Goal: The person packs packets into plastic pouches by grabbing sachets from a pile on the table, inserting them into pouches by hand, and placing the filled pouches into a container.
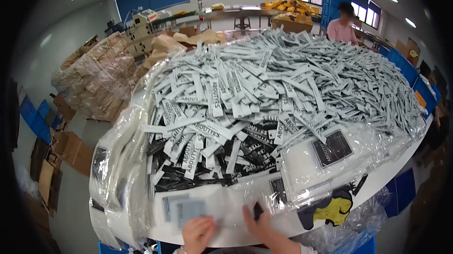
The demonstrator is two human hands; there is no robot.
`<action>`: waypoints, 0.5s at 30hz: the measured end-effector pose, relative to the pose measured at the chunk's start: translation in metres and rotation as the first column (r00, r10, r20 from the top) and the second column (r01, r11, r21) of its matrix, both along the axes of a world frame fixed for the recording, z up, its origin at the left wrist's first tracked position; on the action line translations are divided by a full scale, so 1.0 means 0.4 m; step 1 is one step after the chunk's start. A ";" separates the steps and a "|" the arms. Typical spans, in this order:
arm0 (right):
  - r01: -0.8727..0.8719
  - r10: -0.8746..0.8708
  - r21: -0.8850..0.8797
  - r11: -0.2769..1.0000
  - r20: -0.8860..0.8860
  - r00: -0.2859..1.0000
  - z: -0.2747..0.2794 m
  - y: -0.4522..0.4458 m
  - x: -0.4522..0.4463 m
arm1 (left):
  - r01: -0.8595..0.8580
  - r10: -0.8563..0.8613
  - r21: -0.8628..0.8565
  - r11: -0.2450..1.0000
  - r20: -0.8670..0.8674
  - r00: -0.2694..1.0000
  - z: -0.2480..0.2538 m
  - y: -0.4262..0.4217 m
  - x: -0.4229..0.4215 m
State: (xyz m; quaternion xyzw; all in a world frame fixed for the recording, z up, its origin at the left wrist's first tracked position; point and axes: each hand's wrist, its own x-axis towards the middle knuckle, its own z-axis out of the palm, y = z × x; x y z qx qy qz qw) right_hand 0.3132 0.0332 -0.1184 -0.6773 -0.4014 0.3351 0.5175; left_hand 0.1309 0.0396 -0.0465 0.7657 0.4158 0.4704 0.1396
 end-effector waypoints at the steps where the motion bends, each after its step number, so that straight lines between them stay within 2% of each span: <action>1: -0.097 0.082 -0.109 0.989 -0.131 0.988 0.039 -0.006 -0.008 | 0.004 -0.004 0.001 1.000 0.006 1.000 -0.010 0.000 0.011; 2: -0.205 0.148 -0.205 0.957 -0.265 0.953 0.085 -0.023 -0.015 | 0.045 -0.044 0.035 0.998 -0.023 0.999 -0.015 -0.001 0.015; 4: -0.180 0.140 -0.054 0.982 -0.423 0.895 0.099 -0.039 -0.035 | 0.131 -0.124 0.091 0.987 -0.084 0.989 -0.028 -0.011 0.023; 5: -0.312 0.269 -0.071 0.947 -0.350 0.897 0.118 -0.037 -0.033 | 0.182 -0.169 0.115 0.977 -0.119 0.979 -0.052 -0.024 0.023; 7: -0.368 0.367 -0.180 0.912 -0.036 0.929 0.135 -0.044 -0.028 | 0.287 -0.257 0.154 0.945 -0.192 0.947 -0.078 -0.037 0.028; 8: -0.374 0.410 -0.243 0.895 0.119 0.904 0.133 -0.049 -0.027 | 0.250 -0.219 0.117 0.961 -0.227 0.949 -0.090 -0.037 0.028; 9: -0.287 0.309 -0.141 0.948 0.182 0.933 0.095 -0.062 -0.032 | 0.212 -0.184 0.082 0.974 -0.262 0.947 -0.078 -0.036 0.028; 11: -0.396 0.414 -0.162 0.904 0.104 0.904 0.157 -0.072 -0.038 | 0.124 -0.114 0.022 0.992 -0.267 0.957 -0.017 -0.024 0.034; 14: -0.522 0.527 -0.135 0.842 -0.004 0.850 0.180 -0.087 -0.056 | 0.189 -0.236 -0.189 0.964 -0.272 0.933 0.021 -0.005 0.029; 15: -0.531 0.528 -0.150 0.834 -0.062 0.847 0.206 -0.083 -0.055 | 0.224 -0.274 -0.247 0.943 -0.191 0.942 0.022 -0.007 0.033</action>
